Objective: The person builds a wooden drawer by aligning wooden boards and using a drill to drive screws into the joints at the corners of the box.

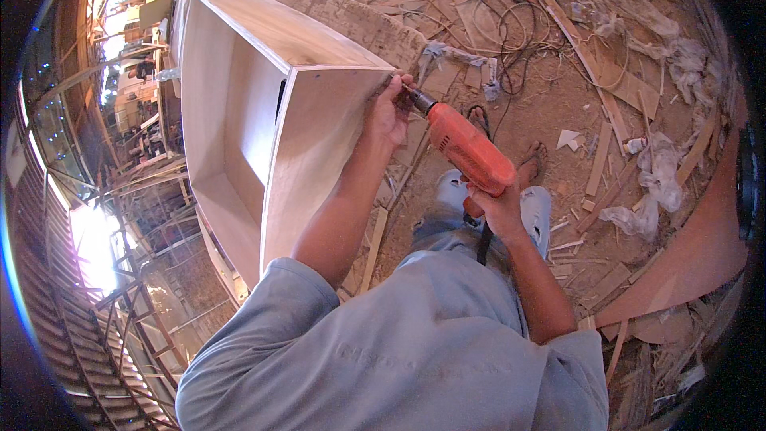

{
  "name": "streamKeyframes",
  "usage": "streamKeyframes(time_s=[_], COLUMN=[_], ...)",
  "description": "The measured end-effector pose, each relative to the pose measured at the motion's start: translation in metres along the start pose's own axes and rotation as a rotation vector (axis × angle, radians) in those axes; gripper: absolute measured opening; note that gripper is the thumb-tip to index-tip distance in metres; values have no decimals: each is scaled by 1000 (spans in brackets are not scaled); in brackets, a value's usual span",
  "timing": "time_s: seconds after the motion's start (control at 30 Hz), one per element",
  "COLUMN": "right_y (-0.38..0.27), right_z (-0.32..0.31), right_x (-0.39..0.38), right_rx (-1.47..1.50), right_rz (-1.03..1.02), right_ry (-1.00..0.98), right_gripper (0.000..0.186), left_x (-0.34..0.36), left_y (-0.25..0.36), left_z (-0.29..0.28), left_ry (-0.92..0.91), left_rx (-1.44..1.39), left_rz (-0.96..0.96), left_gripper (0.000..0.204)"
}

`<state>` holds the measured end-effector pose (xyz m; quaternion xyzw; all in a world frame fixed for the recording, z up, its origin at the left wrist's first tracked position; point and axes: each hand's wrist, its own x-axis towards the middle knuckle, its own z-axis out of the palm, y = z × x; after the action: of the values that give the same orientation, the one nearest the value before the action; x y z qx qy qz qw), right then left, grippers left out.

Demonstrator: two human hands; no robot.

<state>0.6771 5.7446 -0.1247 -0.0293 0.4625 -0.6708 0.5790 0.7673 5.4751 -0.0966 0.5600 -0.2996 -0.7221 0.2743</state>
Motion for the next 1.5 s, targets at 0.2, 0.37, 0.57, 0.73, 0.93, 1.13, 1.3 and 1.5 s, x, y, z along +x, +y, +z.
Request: streamKeyframes(time_s=[0.2, 0.37, 0.57, 0.73, 0.93, 1.13, 1.3, 1.5], right_y=[-1, -20, -19, 6, -15, 0, -14, -1], right_z=[-4, -3, -6, -11, -2, -4, 2, -2], right_x=[1, 3, 4, 11, 7, 10, 6, 9], right_rx=[-34, -2, -45, -125, -64, -248, -51, -209], right_rz=[-18, 22, 13, -69, -30, -116, 53, -84], right_ry=[-25, -48, -80, -17, -38, -4, 30, 4], right_gripper=[48, 48, 47, 43, 39, 34, 36, 30], left_x=[7, 7, 4, -99, -95, -17, -17, -15], left_y=[-3, -2, 6, 41, 233, 237, 229, 231], left_z=[-8, -2, -8, 27, 28, -7, 1, -5], left_ry=[-26, -28, -62, 127, 135, -171, -103, -128], left_rx=[0, -25, -18, 1056, 1609, 1544, 1481, 1463], left_rz=[9, -2, -104, 541, 1515, 1125, 1124, 1096], left_gripper=[25, 25, 27, 23, 37, 47, 41, 42])
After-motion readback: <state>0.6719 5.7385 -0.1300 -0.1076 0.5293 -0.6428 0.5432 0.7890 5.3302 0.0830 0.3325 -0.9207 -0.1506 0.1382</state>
